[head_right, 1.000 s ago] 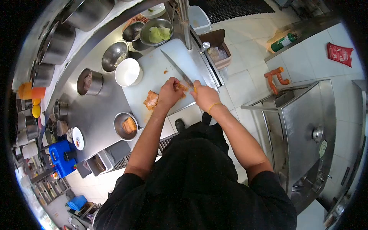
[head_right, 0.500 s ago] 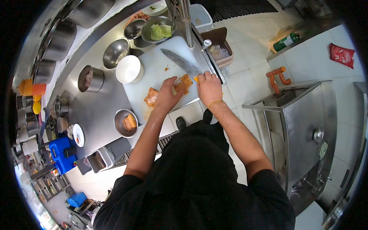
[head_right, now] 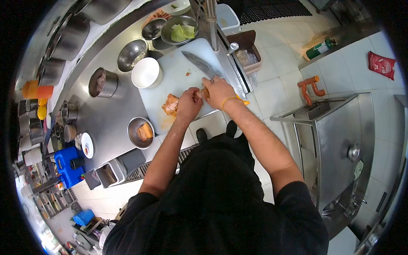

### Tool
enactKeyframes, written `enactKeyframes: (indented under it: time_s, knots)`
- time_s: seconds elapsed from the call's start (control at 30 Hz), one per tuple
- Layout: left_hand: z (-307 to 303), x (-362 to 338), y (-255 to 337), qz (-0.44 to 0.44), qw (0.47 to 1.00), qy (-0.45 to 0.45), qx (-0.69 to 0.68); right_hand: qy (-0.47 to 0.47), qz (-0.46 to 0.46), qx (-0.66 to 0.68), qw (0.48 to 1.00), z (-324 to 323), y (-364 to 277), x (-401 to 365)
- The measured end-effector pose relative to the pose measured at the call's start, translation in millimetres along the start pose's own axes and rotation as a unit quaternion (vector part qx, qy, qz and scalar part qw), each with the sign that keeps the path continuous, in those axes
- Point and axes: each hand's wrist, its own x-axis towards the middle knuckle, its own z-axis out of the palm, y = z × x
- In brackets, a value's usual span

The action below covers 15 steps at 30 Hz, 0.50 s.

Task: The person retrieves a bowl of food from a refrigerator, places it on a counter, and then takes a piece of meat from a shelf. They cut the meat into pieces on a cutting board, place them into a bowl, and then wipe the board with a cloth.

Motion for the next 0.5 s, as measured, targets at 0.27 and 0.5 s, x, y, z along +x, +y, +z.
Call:
enactKeyframes:
  time_s: [0.27,0.5]
  knots:
    - [-21,-34,18,-0.097,0.970,0.015,-0.222,-0.021,0.011,-0.005,1.000,-3,-12,-7]
    - [-62,-61,24,-0.118,0.891,-0.025,-0.438,-0.001,0.007,0.022,1.000,12,-6,-11]
